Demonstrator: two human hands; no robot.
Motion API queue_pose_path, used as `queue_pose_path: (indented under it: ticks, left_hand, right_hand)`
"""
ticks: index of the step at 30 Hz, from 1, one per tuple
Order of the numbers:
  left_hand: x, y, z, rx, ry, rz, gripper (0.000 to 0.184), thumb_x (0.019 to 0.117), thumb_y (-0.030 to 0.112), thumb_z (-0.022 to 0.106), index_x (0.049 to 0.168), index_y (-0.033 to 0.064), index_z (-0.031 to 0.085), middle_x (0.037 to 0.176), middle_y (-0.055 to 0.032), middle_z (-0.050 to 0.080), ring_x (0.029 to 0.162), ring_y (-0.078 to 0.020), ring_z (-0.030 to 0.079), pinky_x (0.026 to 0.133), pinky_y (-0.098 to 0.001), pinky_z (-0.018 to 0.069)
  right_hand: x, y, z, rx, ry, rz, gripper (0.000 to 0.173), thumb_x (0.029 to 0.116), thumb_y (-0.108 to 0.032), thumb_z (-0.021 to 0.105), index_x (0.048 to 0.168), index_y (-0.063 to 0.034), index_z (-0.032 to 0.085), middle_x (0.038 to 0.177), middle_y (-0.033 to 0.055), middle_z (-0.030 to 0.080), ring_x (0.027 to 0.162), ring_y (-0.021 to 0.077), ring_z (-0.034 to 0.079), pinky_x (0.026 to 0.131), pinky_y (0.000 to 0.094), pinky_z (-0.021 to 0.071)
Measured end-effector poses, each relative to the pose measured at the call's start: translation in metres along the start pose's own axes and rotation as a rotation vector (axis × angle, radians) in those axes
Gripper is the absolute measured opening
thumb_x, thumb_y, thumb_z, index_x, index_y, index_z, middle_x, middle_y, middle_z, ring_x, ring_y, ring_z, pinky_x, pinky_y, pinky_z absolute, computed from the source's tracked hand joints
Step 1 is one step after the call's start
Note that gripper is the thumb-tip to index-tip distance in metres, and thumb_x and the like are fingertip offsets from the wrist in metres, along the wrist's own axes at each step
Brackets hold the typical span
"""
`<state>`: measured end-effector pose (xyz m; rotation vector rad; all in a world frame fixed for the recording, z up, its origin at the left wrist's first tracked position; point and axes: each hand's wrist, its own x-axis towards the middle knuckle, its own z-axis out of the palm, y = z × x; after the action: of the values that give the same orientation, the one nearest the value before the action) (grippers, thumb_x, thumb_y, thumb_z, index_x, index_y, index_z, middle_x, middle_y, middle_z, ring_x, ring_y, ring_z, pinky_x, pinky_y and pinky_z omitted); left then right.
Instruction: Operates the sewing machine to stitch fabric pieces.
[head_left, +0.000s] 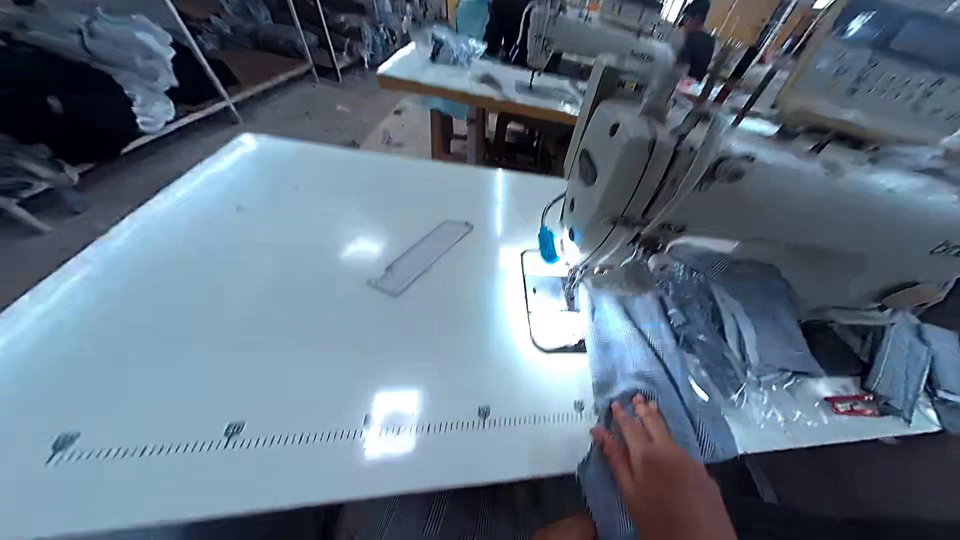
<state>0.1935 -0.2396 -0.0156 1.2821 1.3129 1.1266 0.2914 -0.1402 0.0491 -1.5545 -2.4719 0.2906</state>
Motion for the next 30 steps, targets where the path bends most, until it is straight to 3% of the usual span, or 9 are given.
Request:
queue_pose_path:
  ticks: [4,7,10,12,15,18,21,25,30]
  left_hand:
    - [-0.003,-0.004,-0.031,0.196,-0.240,-0.136,0.044,0.1017,0.009,0.058,0.137,-0.0157,0.052,0.143,-0.0337,0.052,0.134,-0.0434,0.053,0.114,-0.0505,0.0411]
    - [-0.008,-0.024,-0.065,0.379,-0.310,-0.223,0.037,0.1034,0.009,0.055,0.136,-0.0094,0.059,0.137,-0.0312,0.059,0.129,-0.0450,0.057,0.111,-0.0545,0.0424]
    - [-0.003,-0.037,-0.092,0.473,-0.374,-0.352,0.037,0.1074,0.013,0.049,0.138,-0.0058,0.059,0.134,-0.0294,0.061,0.127,-0.0427,0.059,0.111,-0.0539,0.0412]
    - [0.006,-0.039,-0.101,0.560,-0.356,-0.475,0.040,0.1103,0.019,0.044,0.142,-0.0018,0.056,0.144,-0.0254,0.056,0.137,-0.0383,0.051,0.118,-0.0509,0.0350]
    - [0.018,-0.041,-0.110,0.733,-0.280,-0.633,0.045,0.1113,0.023,0.039,0.145,-0.0038,0.051,0.149,-0.0287,0.049,0.146,-0.0411,0.040,0.121,-0.0550,0.0275]
    - [0.015,-0.047,-0.127,0.733,-0.253,-0.583,0.050,0.1102,0.029,0.041,0.143,-0.0074,0.052,0.148,-0.0340,0.048,0.144,-0.0480,0.040,0.119,-0.0603,0.0273]
    - [0.006,-0.057,-0.143,0.632,-0.210,-0.603,0.061,0.1054,0.042,0.051,0.146,-0.0036,0.051,0.152,-0.0298,0.045,0.148,-0.0436,0.036,0.122,-0.0578,0.0226]
    - [-0.016,-0.082,-0.160,0.571,-0.064,-0.666,0.071,0.0976,0.049,0.064,0.146,-0.0012,0.052,0.151,-0.0249,0.049,0.148,-0.0360,0.038,0.123,-0.0532,0.0242]
    - [-0.038,-0.097,-0.174,0.502,0.008,-0.697,0.066,0.0940,0.041,0.072,0.139,-0.0047,0.057,0.142,-0.0262,0.057,0.140,-0.0364,0.048,0.119,-0.0530,0.0312]
  right_hand:
    - [0.006,0.014,0.010,-0.081,0.021,-0.038,0.040,0.1049,-0.022,0.055,0.134,0.0034,0.064,0.139,0.0321,0.057,0.123,0.0501,0.061,0.086,0.0578,0.0563]
    - [0.008,0.026,0.008,-0.086,0.015,-0.031,0.036,0.1047,-0.012,0.054,0.136,0.0038,0.062,0.142,0.0299,0.056,0.127,0.0482,0.059,0.092,0.0569,0.0550]
    - [0.009,0.032,0.011,-0.118,0.038,-0.027,0.037,0.1049,-0.012,0.054,0.138,0.0042,0.061,0.142,0.0298,0.056,0.126,0.0482,0.060,0.090,0.0568,0.0558]
    - [0.010,0.030,0.014,-0.141,0.041,-0.001,0.039,0.1060,-0.015,0.053,0.140,0.0042,0.059,0.144,0.0304,0.054,0.124,0.0486,0.061,0.087,0.0555,0.0571]
    - [0.008,0.027,0.019,-0.147,0.073,0.009,0.040,0.1060,-0.015,0.053,0.140,0.0051,0.058,0.144,0.0325,0.053,0.123,0.0506,0.061,0.085,0.0570,0.0575]
    - [0.007,0.030,0.023,-0.152,0.113,-0.032,0.042,0.1058,-0.017,0.052,0.139,0.0071,0.058,0.143,0.0345,0.053,0.121,0.0532,0.061,0.083,0.0602,0.0572]
    - [0.008,0.032,0.024,-0.168,0.134,-0.064,0.043,0.1056,-0.020,0.051,0.138,0.0081,0.059,0.141,0.0360,0.054,0.121,0.0547,0.061,0.082,0.0617,0.0568]
    - [0.008,0.028,0.018,-0.073,0.115,-0.022,0.048,0.1051,-0.025,0.053,0.137,0.0099,0.058,0.142,0.0366,0.052,0.129,0.0545,0.055,0.092,0.0622,0.0534]
    - [0.008,0.019,0.022,-0.016,0.190,-0.079,0.046,0.1011,-0.024,0.058,0.132,0.0104,0.062,0.136,0.0325,0.059,0.129,0.0527,0.055,0.101,0.0610,0.0492]
